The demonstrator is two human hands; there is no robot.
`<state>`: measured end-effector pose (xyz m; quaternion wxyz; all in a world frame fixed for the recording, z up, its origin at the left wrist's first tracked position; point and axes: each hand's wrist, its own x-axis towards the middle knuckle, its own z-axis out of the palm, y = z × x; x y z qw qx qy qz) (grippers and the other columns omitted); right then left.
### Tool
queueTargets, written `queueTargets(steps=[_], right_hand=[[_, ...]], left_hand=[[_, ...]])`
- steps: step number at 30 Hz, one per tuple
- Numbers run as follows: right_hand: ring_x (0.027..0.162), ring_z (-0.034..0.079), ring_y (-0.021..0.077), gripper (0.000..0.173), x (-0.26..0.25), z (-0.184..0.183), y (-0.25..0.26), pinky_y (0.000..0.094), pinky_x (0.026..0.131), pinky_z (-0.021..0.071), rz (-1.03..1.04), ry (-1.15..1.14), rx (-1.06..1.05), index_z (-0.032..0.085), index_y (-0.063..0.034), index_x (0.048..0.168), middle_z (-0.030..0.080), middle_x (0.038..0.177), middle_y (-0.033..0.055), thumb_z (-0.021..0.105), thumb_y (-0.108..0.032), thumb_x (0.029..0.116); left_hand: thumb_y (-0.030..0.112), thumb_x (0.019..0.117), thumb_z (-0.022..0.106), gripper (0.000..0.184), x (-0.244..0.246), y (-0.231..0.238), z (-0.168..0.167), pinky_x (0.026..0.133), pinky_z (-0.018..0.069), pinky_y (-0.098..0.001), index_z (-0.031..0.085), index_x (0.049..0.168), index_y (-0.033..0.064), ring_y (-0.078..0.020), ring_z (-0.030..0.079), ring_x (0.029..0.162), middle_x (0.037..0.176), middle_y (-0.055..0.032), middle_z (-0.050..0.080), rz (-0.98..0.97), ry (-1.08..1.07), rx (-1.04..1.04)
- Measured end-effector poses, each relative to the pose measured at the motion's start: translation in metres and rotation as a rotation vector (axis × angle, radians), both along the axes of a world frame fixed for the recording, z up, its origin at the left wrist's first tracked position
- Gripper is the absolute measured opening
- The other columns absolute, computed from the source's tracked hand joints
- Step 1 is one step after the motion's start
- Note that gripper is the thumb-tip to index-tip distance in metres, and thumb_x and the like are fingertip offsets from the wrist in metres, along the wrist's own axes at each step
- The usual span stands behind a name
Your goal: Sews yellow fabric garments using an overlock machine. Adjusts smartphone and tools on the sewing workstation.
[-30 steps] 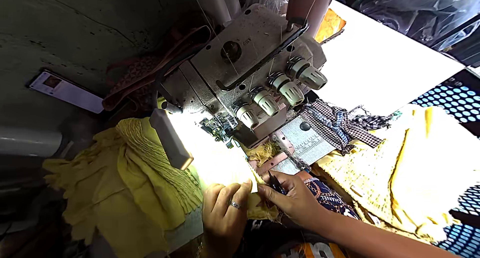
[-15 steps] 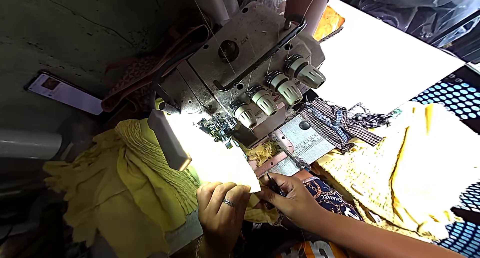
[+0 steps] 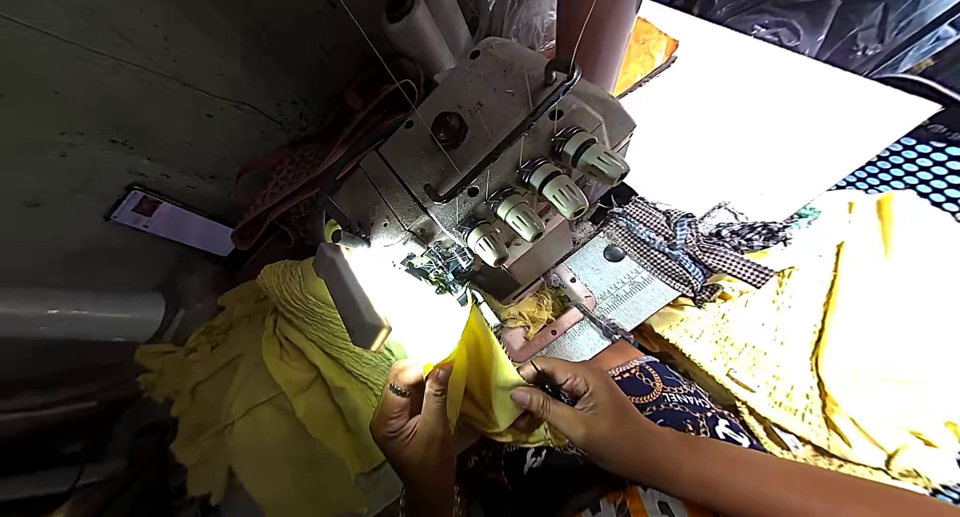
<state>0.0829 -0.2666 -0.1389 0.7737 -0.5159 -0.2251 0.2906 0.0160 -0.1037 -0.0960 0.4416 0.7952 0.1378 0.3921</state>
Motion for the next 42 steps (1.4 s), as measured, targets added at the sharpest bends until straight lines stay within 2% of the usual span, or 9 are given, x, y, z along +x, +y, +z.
queueTargets(steps=[5,10,13,16,19,24,33,36,42], right_hand=[[0.076,0.070,-0.0004,0.013,0.001,-0.001,-0.004,0.0167,0.071,0.0598,-0.002,-0.011,0.011,0.069,-0.0045,0.099,0.073,0.086,-0.0039,0.063,-0.016,0.1010],[0.074,0.069,-0.0020,0.013,0.000,-0.005,-0.006,0.0156,0.068,0.0586,0.011,0.040,0.040,0.069,-0.0070,0.101,0.072,0.085,-0.0066,0.059,-0.015,0.1021],[0.058,0.047,-0.0127,0.021,0.007,-0.004,-0.004,0.0062,0.052,0.0382,0.032,0.050,0.028,0.064,-0.0164,0.093,0.053,0.071,-0.0167,0.057,-0.032,0.1045],[0.063,0.054,-0.0097,0.017,0.010,-0.005,0.002,0.0086,0.058,0.0453,-0.031,0.067,-0.026,0.066,-0.0139,0.086,0.059,0.071,-0.0140,0.065,-0.024,0.0990],[0.066,0.057,-0.0088,0.015,0.008,-0.004,0.002,0.0096,0.061,0.0477,-0.064,0.040,-0.019,0.067,-0.0123,0.085,0.062,0.072,-0.0122,0.065,-0.020,0.0982],[0.061,0.051,-0.0106,0.019,0.008,-0.006,0.000,0.0072,0.056,0.0420,-0.106,-0.043,-0.048,0.066,-0.0106,0.082,0.057,0.068,-0.0123,0.065,-0.021,0.0984],[0.059,0.050,-0.0117,0.020,0.034,-0.005,0.017,0.0067,0.054,0.0416,-0.098,-0.204,-0.144,0.066,-0.0091,0.081,0.056,0.066,-0.0126,0.063,-0.021,0.0969],[0.054,0.041,-0.0115,0.025,0.047,-0.002,0.029,0.0080,0.050,0.0328,-0.123,-0.238,-0.184,0.059,-0.0121,0.071,0.047,0.060,-0.0139,0.065,-0.021,0.0930],[0.051,0.036,-0.0091,0.031,0.060,0.000,0.049,0.0110,0.049,0.0289,-0.227,-0.233,-0.256,0.049,-0.0179,0.065,0.040,0.058,-0.0154,0.070,-0.023,0.0873]], left_hand=[[0.026,0.1000,0.065,0.011,-0.011,-0.013,0.001,0.091,0.0466,-0.0164,0.073,0.101,0.0181,-0.0027,0.060,0.100,0.099,0.0063,0.066,-0.060,0.158,0.467],[0.023,0.0980,0.067,0.011,-0.011,-0.022,-0.012,0.089,0.0410,-0.0173,0.075,0.096,0.0154,-0.0063,0.057,0.095,0.091,0.0040,0.067,-0.046,0.161,0.644],[0.025,0.0998,0.065,0.014,-0.013,-0.024,-0.011,0.093,0.0378,-0.0220,0.076,0.098,0.0173,-0.0094,0.055,0.099,0.094,0.0032,0.066,-0.037,0.206,0.721],[0.033,0.0954,0.062,0.020,-0.015,-0.031,-0.012,0.105,0.0380,-0.0381,0.070,0.109,0.0207,-0.0207,0.057,0.116,0.115,-0.0036,0.068,-0.003,0.334,0.786],[0.047,0.0884,0.064,0.052,-0.011,-0.036,-0.023,0.117,0.0239,-0.0582,0.052,0.131,0.0195,-0.0324,0.049,0.134,0.134,-0.0144,0.057,0.067,0.427,0.812],[0.017,0.0998,0.053,0.029,-0.005,-0.014,-0.022,0.105,0.0457,-0.0483,0.076,0.116,0.0173,-0.0318,0.066,0.117,0.119,-0.0087,0.074,0.143,0.361,0.927],[-0.006,0.0792,0.056,0.066,-0.014,0.000,0.025,0.093,0.0566,-0.0435,0.064,0.141,0.0171,-0.0374,0.060,0.130,0.143,-0.0062,0.063,-0.101,0.751,0.916],[-0.012,0.0755,0.057,0.073,-0.004,0.008,0.031,0.082,0.0593,-0.0427,0.063,0.142,0.0168,-0.0380,0.062,0.126,0.145,-0.0067,0.061,-0.108,0.785,0.947],[-0.016,0.0758,0.059,0.070,0.015,0.026,0.034,0.085,0.0586,-0.0463,0.066,0.138,0.0145,-0.0355,0.065,0.123,0.142,-0.0074,0.063,-0.095,0.812,0.932]])
